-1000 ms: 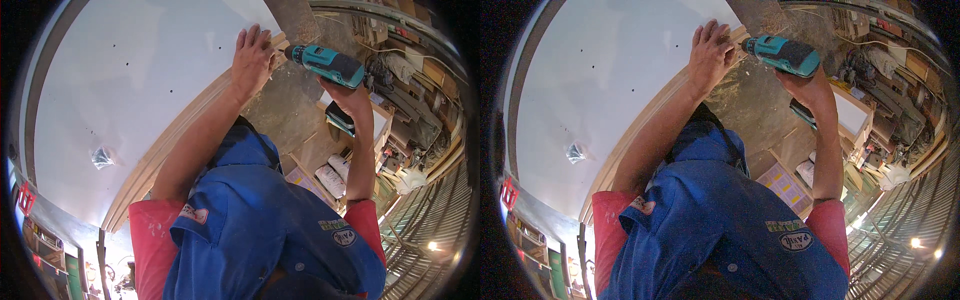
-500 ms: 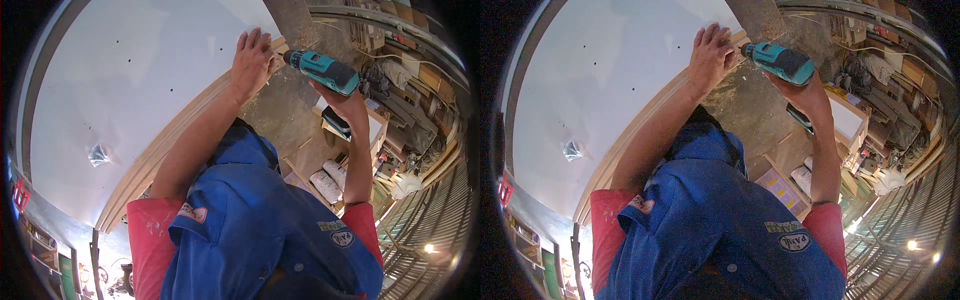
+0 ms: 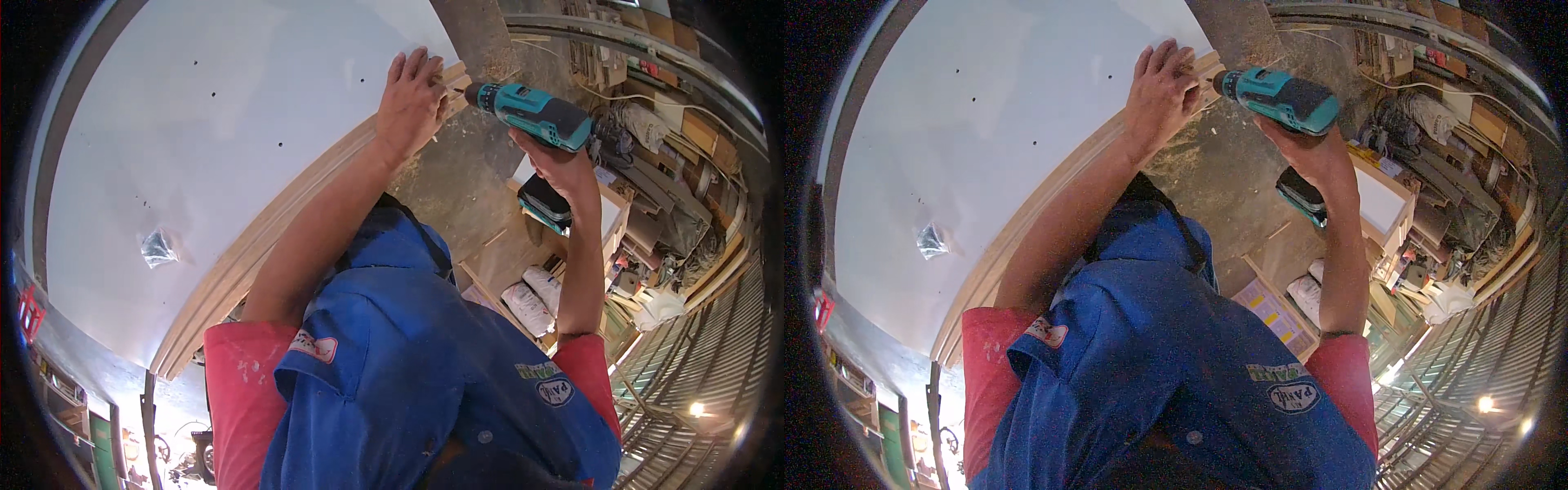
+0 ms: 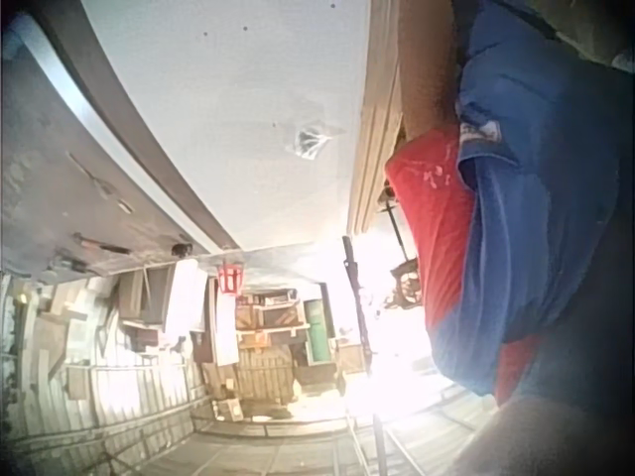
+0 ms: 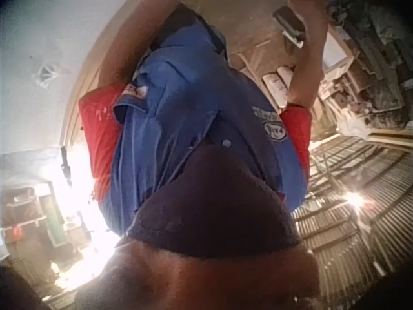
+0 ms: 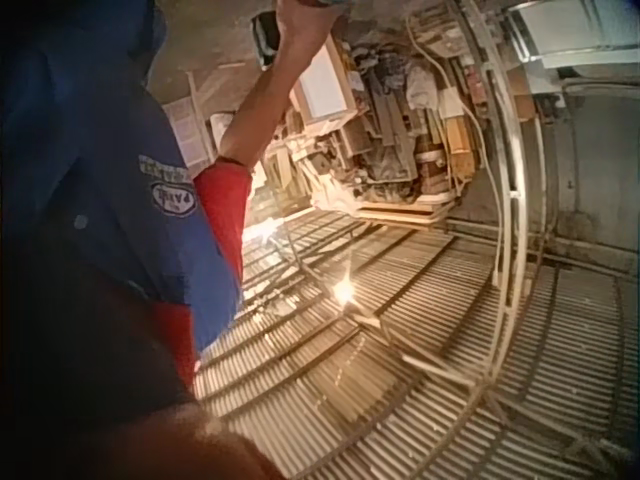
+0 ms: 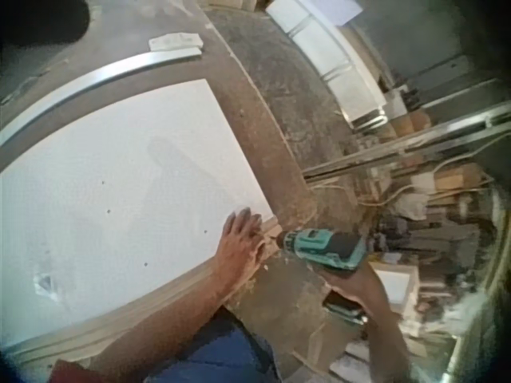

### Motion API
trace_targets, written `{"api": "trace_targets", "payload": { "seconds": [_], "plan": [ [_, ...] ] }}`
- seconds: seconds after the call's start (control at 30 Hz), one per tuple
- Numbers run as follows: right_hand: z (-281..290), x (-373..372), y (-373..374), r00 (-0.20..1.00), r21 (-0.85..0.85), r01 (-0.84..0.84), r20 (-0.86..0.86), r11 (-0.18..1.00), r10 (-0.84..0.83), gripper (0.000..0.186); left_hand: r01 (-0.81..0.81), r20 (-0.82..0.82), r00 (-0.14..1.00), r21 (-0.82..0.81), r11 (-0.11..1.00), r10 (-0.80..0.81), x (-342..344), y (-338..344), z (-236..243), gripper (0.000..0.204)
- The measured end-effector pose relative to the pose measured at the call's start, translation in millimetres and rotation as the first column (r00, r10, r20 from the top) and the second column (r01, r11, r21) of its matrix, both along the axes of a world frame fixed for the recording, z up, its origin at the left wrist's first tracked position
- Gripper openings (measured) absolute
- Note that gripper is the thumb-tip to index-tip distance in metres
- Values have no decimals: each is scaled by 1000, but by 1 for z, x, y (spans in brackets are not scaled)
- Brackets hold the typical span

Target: The person drills holes into a wooden panel using a power drill.

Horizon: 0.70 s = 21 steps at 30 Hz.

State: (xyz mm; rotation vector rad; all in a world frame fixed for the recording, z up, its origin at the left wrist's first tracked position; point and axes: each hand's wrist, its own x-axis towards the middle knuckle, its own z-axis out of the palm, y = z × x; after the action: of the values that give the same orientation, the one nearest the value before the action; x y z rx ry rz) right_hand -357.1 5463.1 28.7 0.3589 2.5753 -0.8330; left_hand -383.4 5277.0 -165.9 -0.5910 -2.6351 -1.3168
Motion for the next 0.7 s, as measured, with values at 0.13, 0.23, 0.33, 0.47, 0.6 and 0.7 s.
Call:
{"api": "trace_targets", "payload": {
  "seconds": [0.13, 0.23, 0.33, 0.47, 0.6, 0.7],
  "plan": [
    [8, -5, -5, 992, 79, 22, 119, 997, -31, 44, 17, 15, 1000, -23, 1000, -16, -1, -1, 2, 6],
    [12, -5, -10, 990, 64, 59, 123, 996, -67, 43, 16, 2, 1000, -14, 1000, -16, -1, -2, 2, 7],
    [12, -3, -10, 993, 29, 60, 96, 998, -62, 43, 18, -5, 1000, -13, 1000, -18, -2, -2, 2, 7],
    [16, -3, -15, 980, 66, 116, 157, 991, -125, 43, 27, -3, 1000, -14, 1000, -27, -1, -4, 0, 8],
    [4, 10, -3, 999, -4, 42, 11, 999, -42, 45, 23, -15, 1000, -3, 1000, -23, -2, -3, 1, 8],
    [-1, 12, -2, 964, 72, -41, -261, 997, 58, 24, 24, -17, 1000, 6, 1000, -24, -2, -3, 0, 9]
  ]
}}
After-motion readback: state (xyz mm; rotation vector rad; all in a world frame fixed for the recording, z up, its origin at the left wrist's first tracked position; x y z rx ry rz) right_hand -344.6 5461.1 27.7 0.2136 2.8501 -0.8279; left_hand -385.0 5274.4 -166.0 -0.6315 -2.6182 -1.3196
